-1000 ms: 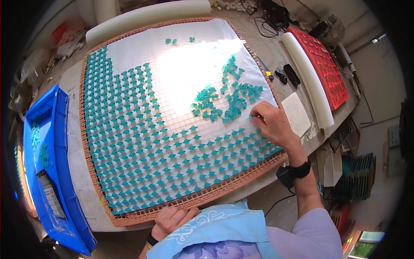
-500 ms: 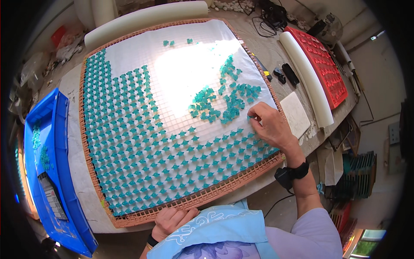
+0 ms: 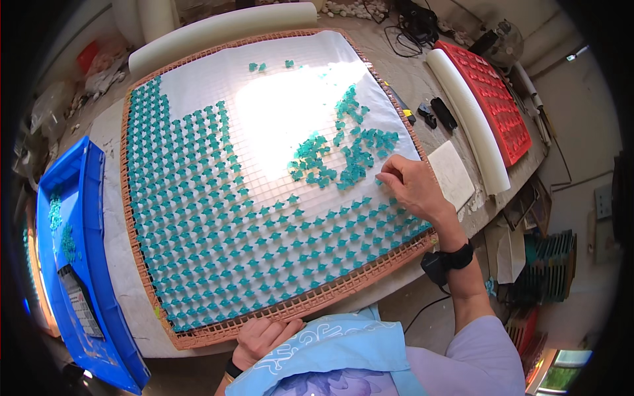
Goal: Arranging small green plastic parts into a grid tray.
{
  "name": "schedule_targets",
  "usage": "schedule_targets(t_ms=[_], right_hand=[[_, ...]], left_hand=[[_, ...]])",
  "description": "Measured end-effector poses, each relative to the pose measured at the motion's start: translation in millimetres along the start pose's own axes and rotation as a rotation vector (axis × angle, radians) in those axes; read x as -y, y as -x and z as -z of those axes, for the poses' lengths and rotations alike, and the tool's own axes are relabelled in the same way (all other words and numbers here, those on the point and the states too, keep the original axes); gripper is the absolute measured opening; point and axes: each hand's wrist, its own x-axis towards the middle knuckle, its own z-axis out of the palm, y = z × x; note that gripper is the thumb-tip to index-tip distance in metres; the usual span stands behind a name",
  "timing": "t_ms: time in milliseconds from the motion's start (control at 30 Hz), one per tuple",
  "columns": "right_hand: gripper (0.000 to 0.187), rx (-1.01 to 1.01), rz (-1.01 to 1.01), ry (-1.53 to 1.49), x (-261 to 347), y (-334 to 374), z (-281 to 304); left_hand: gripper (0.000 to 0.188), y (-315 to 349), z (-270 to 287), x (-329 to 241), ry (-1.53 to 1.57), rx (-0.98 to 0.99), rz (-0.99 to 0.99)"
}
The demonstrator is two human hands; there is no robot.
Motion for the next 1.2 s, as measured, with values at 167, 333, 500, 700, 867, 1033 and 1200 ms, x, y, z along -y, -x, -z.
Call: schedule_targets(t_ms=[167,333,500,700,867,1033,1200], right_hand=[[0.015,0.014,0.201,-0.005,-9,7,10],[0.017,-0.036,0.366,0.124,-14,8,2],[0.015,-0.045,0.314,0.082,-14,12,1],[0.015,0.052,0.334,0.002,-12,17,-1],[0.015,0.04,0.336,0.033,-13,16,-3],[0.014,0.026,0.368,0.055,-15,15,-6],[0.014,0.025,0.279,-0.006,-4,11,1]], left_hand=[[0.027,2,-2,1,0.012,0.006,-0.004],[0.027,2,-3,1,0.0,-0.013,-0.008],[0.027,1,-3,0,-0.012,-0.004,-0.001],[0.028,2,-1,0,-0.022,0.007,0.0],[0.029,1,-1,-1,0.003,0.001,0.015],[0.027,2,-2,0,-0.01,-0.001,0.007],[0.023,2,-4,1,-0.028,-0.014,0.002]])
